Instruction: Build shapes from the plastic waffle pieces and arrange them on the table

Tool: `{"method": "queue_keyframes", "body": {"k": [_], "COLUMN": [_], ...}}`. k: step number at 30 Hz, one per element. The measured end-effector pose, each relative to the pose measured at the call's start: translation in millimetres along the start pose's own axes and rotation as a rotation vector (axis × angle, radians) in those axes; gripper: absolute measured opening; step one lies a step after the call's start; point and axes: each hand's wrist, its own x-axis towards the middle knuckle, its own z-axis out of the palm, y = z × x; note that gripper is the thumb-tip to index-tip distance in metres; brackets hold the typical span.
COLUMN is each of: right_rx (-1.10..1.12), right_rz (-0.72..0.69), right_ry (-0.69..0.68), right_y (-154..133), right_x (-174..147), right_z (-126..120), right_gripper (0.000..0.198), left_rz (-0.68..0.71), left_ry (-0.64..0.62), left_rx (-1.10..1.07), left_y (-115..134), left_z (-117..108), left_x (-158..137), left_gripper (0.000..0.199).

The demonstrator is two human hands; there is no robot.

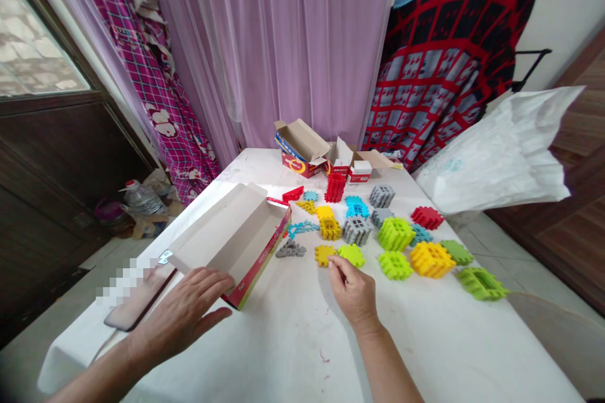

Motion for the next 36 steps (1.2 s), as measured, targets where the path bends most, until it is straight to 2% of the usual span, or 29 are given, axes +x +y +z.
{"method": "queue_keyframes", "body": {"k": [2,4,6,9,11,18,24,32,36], "right_rx": [0.003,0.006,0.013,0.023,0.023,-0.028,-0.065,-0.053,-0.053], "right_rz": [0.004,-0.001,-0.013,-0.022,-0.015,0.053,0.137,0.157,0.198], "right_ry": [0.010,0.016,0.010,-0.010,-0.010,0.055,0.122,0.114,0.106], "right_y": [1,1,0,-1,-1,8,21,19,17], "right_x": [-1,-1,-2,-2,-1,8,8,8,5], "right_z": [1,2,3,4,3,-9,-19,-19,-22], "right_gripper": [0.025,0.025,0.026,0.025,0.025,0.024,0.022,0.020,0.021], "left_rz": [-0.017,-0.093,-0.172,-0.225,-0.229,-0.076,-0.024,-0.055,-0.052], "left_ry": [0.206,0.412,0.504,0.461,0.437,0.512,0.545,0.576,0.598], "left_rx": [-0.033,-0.027,-0.014,0.043,0.066,0.005,0.055,0.054,0.031], "left_y": [6,12,18,23,23,-3,-20,-16,-23], "left_z": [13,29,48,69,75,79,91,88,97], "left_x": [-3,-5,-5,-5,-6,-3,0,15,14], "left_gripper": [0.021,0.023,0.025,0.025,0.024,0.029,0.031,0.028,0.034]}}
